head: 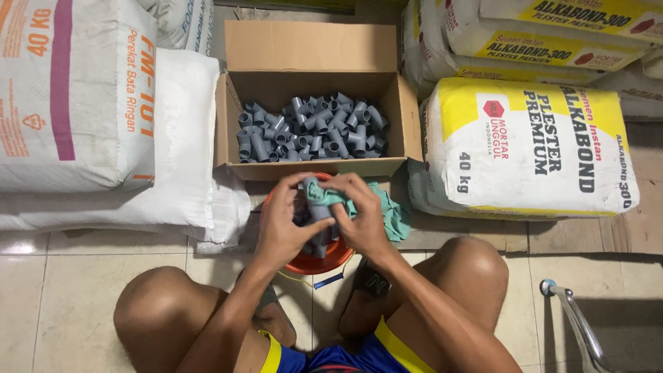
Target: Cleaning grey PVC elbow fittings by wiping them with a cloth and transferring them from a box to a bucket.
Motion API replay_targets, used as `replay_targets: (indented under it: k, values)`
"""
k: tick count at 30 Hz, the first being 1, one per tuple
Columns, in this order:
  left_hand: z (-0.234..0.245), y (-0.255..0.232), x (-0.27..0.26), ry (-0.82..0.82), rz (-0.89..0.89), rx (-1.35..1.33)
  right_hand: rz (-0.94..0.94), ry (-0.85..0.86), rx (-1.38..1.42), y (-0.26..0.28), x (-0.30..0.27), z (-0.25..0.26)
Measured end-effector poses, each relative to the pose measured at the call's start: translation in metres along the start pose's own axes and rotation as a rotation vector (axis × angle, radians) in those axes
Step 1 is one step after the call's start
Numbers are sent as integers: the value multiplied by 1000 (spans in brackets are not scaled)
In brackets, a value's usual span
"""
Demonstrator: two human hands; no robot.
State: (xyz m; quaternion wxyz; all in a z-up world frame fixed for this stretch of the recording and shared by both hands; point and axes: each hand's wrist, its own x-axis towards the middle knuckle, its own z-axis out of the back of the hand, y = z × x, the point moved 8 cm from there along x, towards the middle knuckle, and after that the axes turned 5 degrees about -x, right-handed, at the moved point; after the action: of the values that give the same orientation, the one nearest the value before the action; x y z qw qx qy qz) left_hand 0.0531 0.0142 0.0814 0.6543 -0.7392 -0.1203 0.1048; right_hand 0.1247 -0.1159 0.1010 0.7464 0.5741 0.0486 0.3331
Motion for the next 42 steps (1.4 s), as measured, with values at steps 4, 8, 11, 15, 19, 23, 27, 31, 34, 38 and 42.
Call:
replay_targets:
  k: [4, 8, 11, 15, 19, 23, 27, 31, 34, 38, 42]
  values:
    - [11, 8, 3, -84, 38, -57, -33, 21, 84, 9, 0, 1]
    - [4, 6, 4, -23, -5, -151, 1, 31, 39, 6, 6, 8]
    - [-2, 11, 2, 49, -21, -186, -48, 27, 61, -1, 12, 13]
    - [-6, 8, 4, 102, -50, -281, -139, 39, 220, -8, 14, 16]
    - [0, -3, 7, 34, -91, -194, -195, 86, 353, -9, 6, 7]
    - [1, -5, 3, -20, -111, -108, -402, 46, 668, -16, -7, -4]
    - [-2, -17, -2, -10, -143, -21, -424, 52, 645, -15, -17, -14]
    - [-3, -39, 3, 45, -169, 205, -428, 3, 519, -34, -16, -5]
    - [-4, -39, 8, 139, -108, 218, -399, -8, 308, -36, -14, 7]
    - [-1, -34, 11, 157, -76, 313, -256, -10, 116, -2, 1, 16]
    - [8, -25, 8, 56, -131, 306, 64, -31, -46, 32, -2, 11]
